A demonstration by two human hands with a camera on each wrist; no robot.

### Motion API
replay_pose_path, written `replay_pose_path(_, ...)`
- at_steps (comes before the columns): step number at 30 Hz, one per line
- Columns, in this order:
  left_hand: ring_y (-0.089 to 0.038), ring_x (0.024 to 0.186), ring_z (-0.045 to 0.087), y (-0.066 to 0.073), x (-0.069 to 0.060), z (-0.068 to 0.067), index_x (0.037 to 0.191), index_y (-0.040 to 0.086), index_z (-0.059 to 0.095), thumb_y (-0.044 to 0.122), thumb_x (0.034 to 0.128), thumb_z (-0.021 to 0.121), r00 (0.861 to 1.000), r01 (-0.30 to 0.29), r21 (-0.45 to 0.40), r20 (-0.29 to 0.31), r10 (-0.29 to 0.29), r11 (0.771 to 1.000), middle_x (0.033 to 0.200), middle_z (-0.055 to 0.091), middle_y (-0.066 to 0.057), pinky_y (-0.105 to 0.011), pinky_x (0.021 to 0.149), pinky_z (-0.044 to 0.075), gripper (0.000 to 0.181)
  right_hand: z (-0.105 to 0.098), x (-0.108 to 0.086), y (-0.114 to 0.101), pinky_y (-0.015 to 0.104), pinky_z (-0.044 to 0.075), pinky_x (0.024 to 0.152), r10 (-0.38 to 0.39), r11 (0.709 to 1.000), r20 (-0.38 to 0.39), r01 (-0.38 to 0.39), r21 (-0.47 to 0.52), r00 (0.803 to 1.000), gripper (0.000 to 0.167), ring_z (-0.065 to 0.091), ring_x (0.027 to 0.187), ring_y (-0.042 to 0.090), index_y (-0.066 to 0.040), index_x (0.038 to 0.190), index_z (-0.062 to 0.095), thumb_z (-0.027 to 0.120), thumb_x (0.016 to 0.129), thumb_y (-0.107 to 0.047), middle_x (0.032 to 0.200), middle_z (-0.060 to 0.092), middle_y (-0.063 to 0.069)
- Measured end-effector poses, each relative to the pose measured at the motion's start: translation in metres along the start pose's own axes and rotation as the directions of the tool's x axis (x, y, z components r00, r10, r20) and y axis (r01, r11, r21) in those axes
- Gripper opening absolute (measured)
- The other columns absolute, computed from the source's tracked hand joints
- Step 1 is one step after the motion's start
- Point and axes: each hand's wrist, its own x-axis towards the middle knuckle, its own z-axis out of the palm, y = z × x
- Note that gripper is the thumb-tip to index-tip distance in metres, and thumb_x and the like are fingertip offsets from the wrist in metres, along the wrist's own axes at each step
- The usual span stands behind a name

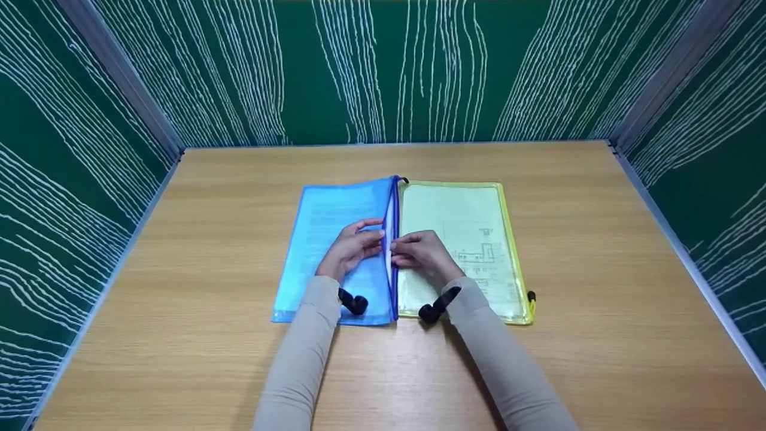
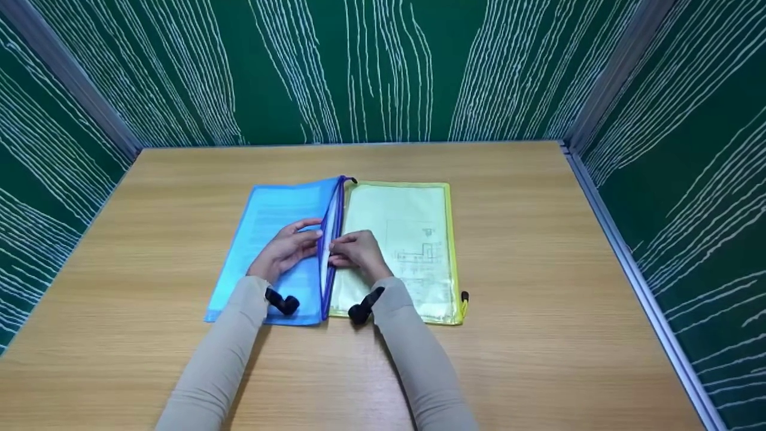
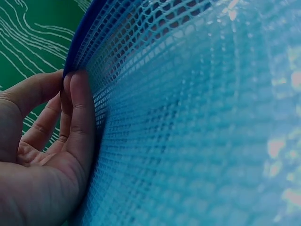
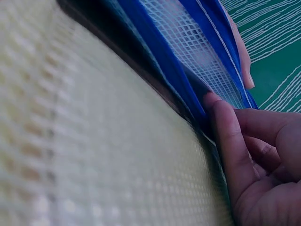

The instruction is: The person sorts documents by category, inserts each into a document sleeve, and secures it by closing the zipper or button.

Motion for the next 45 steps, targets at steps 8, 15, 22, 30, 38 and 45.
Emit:
replay_pose_path(8,-0.015,0.071,0.064,-0.001,0.001,0.001,0.127,0.004,0.058,0.002,0.0888,0.065,1.000,-0.007,0.037,0.010,0.007,0.999,0.084,0.066,-0.005,-0.026,0.067,0.054,0.039,-0.008,-0.003,-0.001,0.024,0.058,0.061,-0.007,1.000,0.014,0.007,0.030,1.000,0.021,0.069,0.061,0.014,0.010,0.106,0.065,0.066,0.088,0.000,0.074,0.070,0.009)
replay_pose_path(15,-0.013,0.067,0.063,-0.002,0.001,0.007,0.127,0.001,0.057,0.000,0.0900,0.062,1.000,-0.004,0.105,0.005,0.003,0.994,0.081,0.063,-0.004,-0.024,0.063,0.054,0.038,-0.017,-0.002,-0.005,0.024,0.059,0.066,-0.026,1.000,0.030,0.026,-0.001,0.999,0.028,0.068,0.063,0.012,0.014,0.113,0.061,0.064,0.089,0.000,0.074,0.069,0.005)
replay_pose_path(22,-0.013,0.067,0.062,0.000,0.000,0.013,0.124,0.003,0.059,0.003,0.0901,0.063,1.000,0.010,0.197,-0.015,-0.007,0.980,0.082,0.062,-0.005,-0.024,0.063,0.055,0.035,-0.026,-0.004,-0.012,0.026,0.059,0.065,-0.027,0.999,0.009,0.027,-0.038,1.000,0.030,0.067,0.064,0.012,0.011,0.115,0.061,0.065,0.089,-0.003,0.074,0.068,0.005)
replay_pose_path(30,-0.013,0.072,0.063,0.006,-0.001,0.019,0.122,0.003,0.062,0.008,0.0910,0.058,0.999,-0.039,0.387,-0.021,0.051,0.921,0.088,0.063,-0.006,-0.025,0.066,0.056,0.031,-0.041,-0.005,-0.018,0.026,0.059,0.065,-0.040,0.997,-0.008,0.039,-0.068,0.999,0.028,0.068,0.069,0.014,0.007,0.116,0.063,0.063,0.092,-0.007,0.082,0.068,0.007)
replay_pose_path(38,-0.024,0.109,0.060,0.017,0.000,0.015,0.125,0.004,0.062,0.015,0.0955,0.057,0.972,-0.185,0.674,0.021,0.232,0.715,0.119,0.064,-0.012,-0.034,0.092,0.050,0.032,-0.055,0.000,-0.023,0.024,0.058,0.067,-0.051,0.993,-0.036,0.047,-0.110,0.998,0.027,0.068,0.072,0.013,0.005,0.117,0.063,0.061,0.093,-0.008,0.087,0.069,0.008)
replay_pose_path(45,-0.028,0.139,0.038,0.025,0.005,0.013,0.141,0.007,0.049,0.021,0.0984,0.052,0.959,-0.205,0.848,0.073,0.274,0.489,0.146,0.046,-0.013,-0.040,0.115,0.032,0.045,-0.064,0.006,-0.025,0.025,0.058,0.076,-0.072,0.984,-0.027,0.067,-0.167,0.997,0.031,0.068,0.081,0.014,0.004,0.122,0.060,0.060,0.094,-0.009,0.099,0.068,0.010)
